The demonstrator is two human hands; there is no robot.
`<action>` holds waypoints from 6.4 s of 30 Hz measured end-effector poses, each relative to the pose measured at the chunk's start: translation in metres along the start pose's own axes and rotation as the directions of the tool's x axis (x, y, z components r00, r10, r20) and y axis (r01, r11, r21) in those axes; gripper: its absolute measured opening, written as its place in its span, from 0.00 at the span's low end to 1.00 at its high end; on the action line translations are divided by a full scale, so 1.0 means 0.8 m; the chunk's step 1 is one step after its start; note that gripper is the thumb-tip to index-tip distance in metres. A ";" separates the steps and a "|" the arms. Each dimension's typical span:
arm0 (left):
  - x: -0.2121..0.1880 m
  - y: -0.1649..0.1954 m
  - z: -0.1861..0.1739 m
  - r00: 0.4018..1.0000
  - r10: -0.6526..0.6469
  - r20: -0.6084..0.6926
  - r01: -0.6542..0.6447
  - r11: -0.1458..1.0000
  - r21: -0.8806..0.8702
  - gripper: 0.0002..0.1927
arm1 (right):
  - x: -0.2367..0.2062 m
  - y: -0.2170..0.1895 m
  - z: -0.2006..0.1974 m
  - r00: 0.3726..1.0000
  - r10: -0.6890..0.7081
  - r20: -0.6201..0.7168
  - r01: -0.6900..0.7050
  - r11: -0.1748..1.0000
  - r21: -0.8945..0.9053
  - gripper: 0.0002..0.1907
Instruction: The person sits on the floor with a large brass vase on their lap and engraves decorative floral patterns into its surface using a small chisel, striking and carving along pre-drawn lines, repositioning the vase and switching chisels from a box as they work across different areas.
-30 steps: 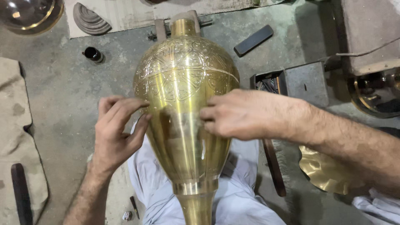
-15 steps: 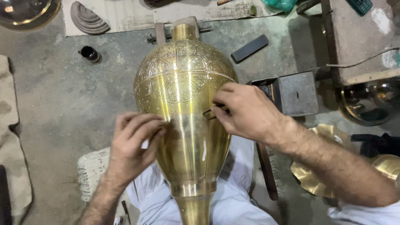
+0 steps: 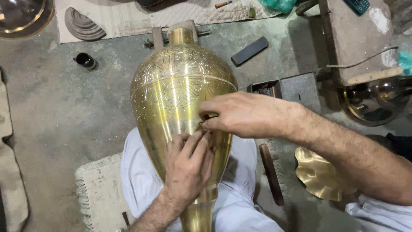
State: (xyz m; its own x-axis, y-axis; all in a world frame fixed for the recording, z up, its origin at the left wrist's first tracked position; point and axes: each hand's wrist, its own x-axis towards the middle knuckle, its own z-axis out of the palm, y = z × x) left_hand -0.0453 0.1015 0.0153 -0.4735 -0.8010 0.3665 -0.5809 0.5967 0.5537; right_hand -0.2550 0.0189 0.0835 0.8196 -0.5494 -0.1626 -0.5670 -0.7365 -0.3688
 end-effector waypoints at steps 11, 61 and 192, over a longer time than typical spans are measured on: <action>0.028 -0.007 0.008 1.000 0.002 0.015 -0.002 1.000 -0.006 0.21 | -0.023 0.009 0.020 0.987 0.047 -0.153 -0.054 0.998 -0.039 0.16; 0.128 -0.095 -0.035 0.931 0.151 0.334 -0.063 0.964 -0.259 0.27 | -0.105 0.033 0.032 0.837 0.387 -0.387 -0.289 0.913 0.287 0.13; 0.077 -0.113 -0.003 0.802 0.486 0.347 -0.460 0.874 -0.160 0.12 | 0.005 -0.092 0.033 0.738 0.657 -0.153 -0.571 0.729 0.378 0.15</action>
State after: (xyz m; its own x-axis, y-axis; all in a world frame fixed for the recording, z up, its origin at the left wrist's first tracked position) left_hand -0.0204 -0.0021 -0.0100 -0.8919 -0.3357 0.3030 -0.1840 0.8815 0.4348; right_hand -0.2076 0.0814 0.0863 0.2195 -0.9500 -0.2221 -0.8496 -0.0742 -0.5222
